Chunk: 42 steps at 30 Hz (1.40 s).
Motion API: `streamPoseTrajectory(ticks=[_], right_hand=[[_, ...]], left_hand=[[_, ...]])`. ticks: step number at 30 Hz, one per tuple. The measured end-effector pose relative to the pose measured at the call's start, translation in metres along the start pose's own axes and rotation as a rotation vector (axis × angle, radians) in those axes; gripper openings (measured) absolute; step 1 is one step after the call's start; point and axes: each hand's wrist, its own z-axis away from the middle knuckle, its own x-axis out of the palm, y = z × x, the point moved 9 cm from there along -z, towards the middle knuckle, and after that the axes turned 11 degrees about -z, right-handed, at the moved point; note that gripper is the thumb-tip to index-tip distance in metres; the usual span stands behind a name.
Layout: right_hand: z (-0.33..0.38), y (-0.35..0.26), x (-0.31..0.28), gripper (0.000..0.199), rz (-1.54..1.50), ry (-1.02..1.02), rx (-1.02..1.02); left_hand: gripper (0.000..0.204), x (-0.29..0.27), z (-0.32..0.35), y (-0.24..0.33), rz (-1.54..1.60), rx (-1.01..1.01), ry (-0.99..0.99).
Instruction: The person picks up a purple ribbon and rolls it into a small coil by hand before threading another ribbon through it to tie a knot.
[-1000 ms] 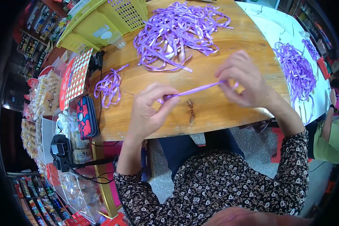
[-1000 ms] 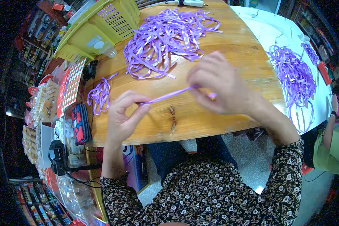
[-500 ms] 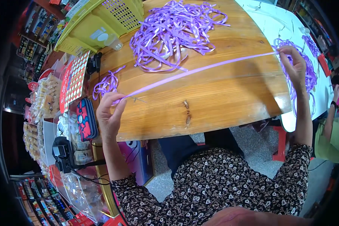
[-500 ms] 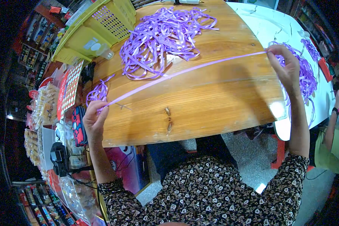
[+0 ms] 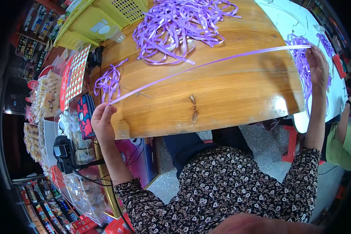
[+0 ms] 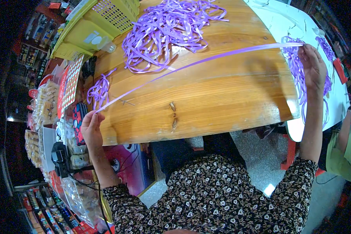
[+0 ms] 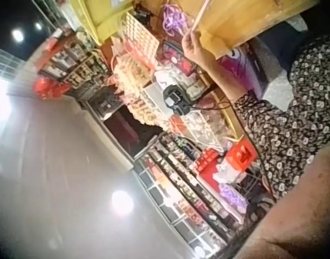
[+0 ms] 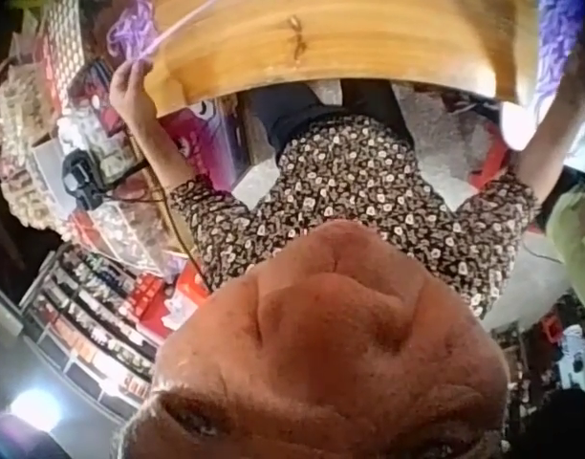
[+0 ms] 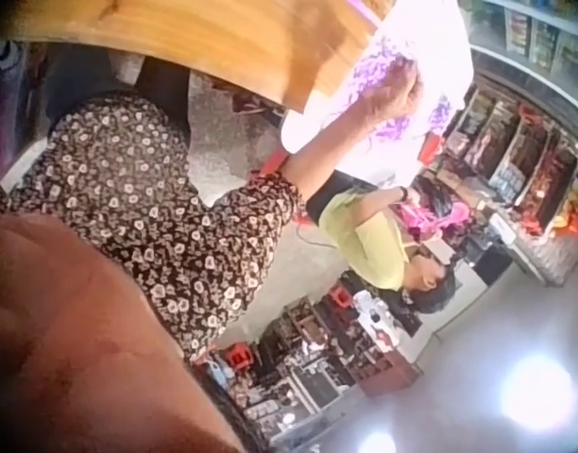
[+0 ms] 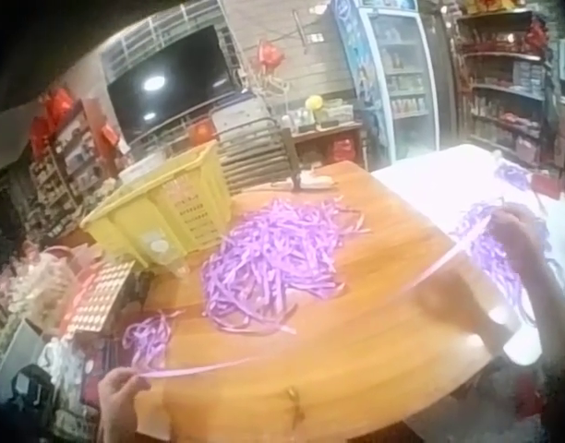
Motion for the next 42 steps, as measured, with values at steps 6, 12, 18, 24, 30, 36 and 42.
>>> streamPoseTrajectory(ticks=[6,12,18,24,30,36,42], right_hand=[[0.012,0.020,0.067,0.030,-0.887,-0.080,0.211],[0.022,0.033,0.105,0.027,-1.176,-0.105,0.306],[0.023,0.043,0.127,0.016,-1.163,-0.191,0.416],[0.041,0.071,0.170,0.035,-0.263,-0.066,0.255],[0.101,0.074,0.286,0.028,-0.067,-0.614,0.255],[0.128,0.067,0.333,0.028,0.064,-0.743,0.150],[0.154,0.044,0.374,0.044,0.259,-0.959,-0.220]], left_hand=[[0.018,0.034,-0.004,-0.007,0.857,-0.102,-0.011],[0.018,0.042,-0.021,-0.004,1.231,-0.045,0.034],[0.015,0.075,-0.021,0.036,0.991,0.036,-0.106],[0.018,0.133,0.006,0.073,0.535,0.095,-0.083],[0.022,0.157,0.019,0.085,0.515,0.093,-0.175],[0.018,0.168,0.032,0.081,0.576,-0.034,-0.186],[0.016,0.184,0.044,0.090,0.587,-0.056,-0.262]])
